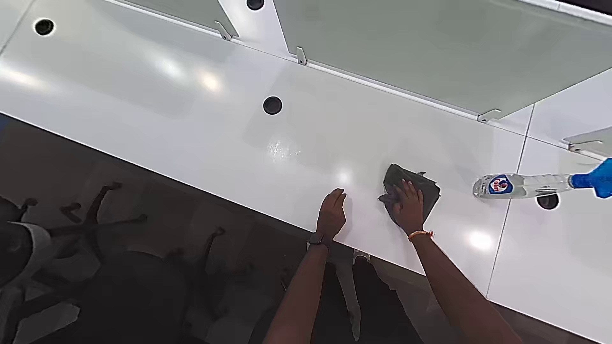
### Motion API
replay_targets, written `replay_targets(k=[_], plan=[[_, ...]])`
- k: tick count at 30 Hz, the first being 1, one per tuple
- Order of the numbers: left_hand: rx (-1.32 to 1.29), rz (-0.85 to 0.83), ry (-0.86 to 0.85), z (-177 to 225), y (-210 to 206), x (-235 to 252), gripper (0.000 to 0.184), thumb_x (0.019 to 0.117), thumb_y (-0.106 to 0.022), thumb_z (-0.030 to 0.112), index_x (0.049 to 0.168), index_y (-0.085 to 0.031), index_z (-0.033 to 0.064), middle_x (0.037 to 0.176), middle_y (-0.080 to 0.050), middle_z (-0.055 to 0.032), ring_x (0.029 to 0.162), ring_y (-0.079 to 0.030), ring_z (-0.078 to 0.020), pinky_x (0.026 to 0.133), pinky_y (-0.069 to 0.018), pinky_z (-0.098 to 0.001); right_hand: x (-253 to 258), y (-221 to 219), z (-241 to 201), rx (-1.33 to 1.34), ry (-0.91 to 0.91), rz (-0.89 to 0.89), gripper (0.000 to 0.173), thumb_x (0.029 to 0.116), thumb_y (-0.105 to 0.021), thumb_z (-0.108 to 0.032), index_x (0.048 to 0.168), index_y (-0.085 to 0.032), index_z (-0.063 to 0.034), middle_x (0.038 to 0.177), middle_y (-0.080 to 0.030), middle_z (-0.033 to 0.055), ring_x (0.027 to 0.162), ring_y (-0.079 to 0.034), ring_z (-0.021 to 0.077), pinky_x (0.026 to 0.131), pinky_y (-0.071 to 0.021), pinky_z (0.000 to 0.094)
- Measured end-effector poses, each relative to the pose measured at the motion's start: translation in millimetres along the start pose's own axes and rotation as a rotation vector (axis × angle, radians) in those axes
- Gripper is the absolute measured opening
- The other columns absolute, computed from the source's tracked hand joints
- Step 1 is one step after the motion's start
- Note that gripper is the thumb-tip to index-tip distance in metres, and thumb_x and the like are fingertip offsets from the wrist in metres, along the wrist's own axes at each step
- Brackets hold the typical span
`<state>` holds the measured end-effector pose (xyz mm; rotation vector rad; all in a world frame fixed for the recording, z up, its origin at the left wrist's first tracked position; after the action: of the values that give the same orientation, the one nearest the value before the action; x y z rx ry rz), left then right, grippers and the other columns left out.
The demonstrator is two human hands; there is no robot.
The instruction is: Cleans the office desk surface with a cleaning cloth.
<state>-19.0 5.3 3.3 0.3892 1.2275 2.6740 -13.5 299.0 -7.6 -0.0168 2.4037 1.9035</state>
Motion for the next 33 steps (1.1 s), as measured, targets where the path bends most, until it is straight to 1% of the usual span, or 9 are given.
replay_targets(k=[3, 6, 9, 11, 13, 15, 18, 28, 33], plan=[[0.064, -0.104, -0.096, -4, -22, 28, 0.038, 0.0977, -0.046, 0.001, 0.13, -0.067, 0.0025, 0.144, -0.061, -0.0142, 0.143, -0.049, -0.0317, 0.118, -0.0393, -0.0469, -37, -1, 5, 0.092, -0.056, 0.081, 0.055, 0.0889, -0.044, -0.022, 0.14, -0.062, -0.0152, 0.158, -0.047, 0.013, 0.151, -0.035, 0.0377, 0.12, -0.0194, 0.0663], [0.151, -0.24, -0.154, -5, -36, 58, 0.044, 0.0985, -0.046, 0.003, 0.141, -0.06, 0.0034, 0.154, -0.052, -0.012, 0.149, -0.04, -0.0299, 0.121, -0.0342, -0.0481, -60, -3, 1, 0.073, -0.11, 0.111, 0.057, 0.088, -0.043, -0.024, 0.141, -0.062, -0.0145, 0.158, -0.046, 0.014, 0.15, -0.036, 0.0377, 0.12, -0.0201, 0.0666], [0.211, -0.258, -0.157, -5, -47, 71, 0.047, 0.1002, -0.044, 0.007, 0.146, -0.054, 0.0021, 0.157, -0.048, -0.0134, 0.149, -0.04, -0.0316, 0.121, -0.0342, -0.0496, -57, -3, -10, 0.019, -0.141, 0.076, 0.06, 0.0877, -0.043, -0.024, 0.146, -0.057, -0.0158, 0.161, -0.042, 0.0152, 0.152, -0.032, 0.0382, 0.119, -0.0192, 0.0676], [0.231, -0.243, -0.142, -4, -53, 75, 0.048, 0.1005, -0.042, 0.01, 0.146, -0.053, 0.0, 0.157, -0.047, -0.0162, 0.148, -0.042, -0.0325, 0.12, -0.0347, -0.0492, -45, -3, -18, -0.044, -0.151, 0.006, 0.064, 0.0927, -0.04, -0.034, 0.154, -0.047, -0.0185, 0.165, -0.033, 0.0182, 0.154, -0.025, 0.041, 0.119, -0.0176, 0.0696], [0.243, -0.271, -0.137, -4, -54, 74, 0.051, 0.1002, -0.041, 0.014, 0.148, -0.05, -0.0009, 0.159, -0.044, -0.0169, 0.149, -0.04, -0.0321, 0.12, -0.034, -0.0483, -33, -3, -26, -0.099, -0.148, -0.069, 0.071, 0.0957, -0.035, -0.054, 0.159, -0.038, -0.0236, 0.167, -0.024, 0.0216, 0.155, -0.019, 0.0446, 0.119, -0.0147, 0.0713], [0.267, -0.292, -0.142, -5, -52, 73, 0.052, 0.1011, -0.038, 0.017, 0.149, -0.049, -0.0008, 0.16, -0.043, -0.0165, 0.15, -0.039, -0.0318, 0.12, -0.0341, -0.0482, -15, -4, -36, -0.112, -0.115, -0.113, 0.078, 0.094, -0.034, -0.069, 0.161, -0.035, -0.0288, 0.168, -0.021, 0.024, 0.155, -0.017, 0.0479, 0.117, -0.0134, 0.0741], [0.281, -0.268, -0.151, -6, -53, 74, 0.052, 0.1011, -0.039, 0.019, 0.148, -0.05, -0.0007, 0.159, -0.044, -0.0151, 0.149, -0.04, -0.0308, 0.119, -0.0354, -0.0481, 20, -2, -50, -0.089, -0.071, -0.169, 0.081, 0.0912, -0.036, -0.076, 0.161, -0.034, -0.0343, 0.168, -0.02, 0.0232, 0.155, -0.016, 0.0481, 0.116, -0.0138, 0.0755], [0.279, -0.262, -0.118, -3, -49, 76, 0.053, 0.0984, -0.041, 0.018, 0.146, -0.052, -0.0016, 0.158, -0.047, -0.014, 0.148, -0.042, -0.0271, 0.118, -0.0362, -0.0443, 137, -3, -78, -0.05, 0.104, -0.204, 0.069, 0.0951, -0.04, -0.056, 0.161, -0.029, -0.0399, 0.171, -0.018, 0.0147, 0.157, -0.013, 0.0419, 0.118, -0.0127, 0.0724], [0.291, -0.282, -0.132, -5, -51, 74, 0.054, 0.0982, -0.041, 0.02, 0.148, -0.05, 0.0001, 0.159, -0.044, -0.0131, 0.149, -0.04, -0.0265, 0.119, -0.0352, -0.0433, 190, -5, -90, -0.065, 0.102, -0.197, 0.064, 0.0977, -0.038, -0.052, 0.16, -0.032, -0.0407, 0.172, -0.016, 0.0108, 0.158, -0.009, 0.0394, 0.119, -0.0115, 0.0716]])
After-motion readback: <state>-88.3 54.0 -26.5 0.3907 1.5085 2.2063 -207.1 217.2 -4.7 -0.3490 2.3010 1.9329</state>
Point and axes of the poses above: each hand's wrist, its own x-axis towards the middle knuckle, its own y-axis out of the back of the hand, z = x × y, the point moved 2 cm from there along x, towards the middle knuckle
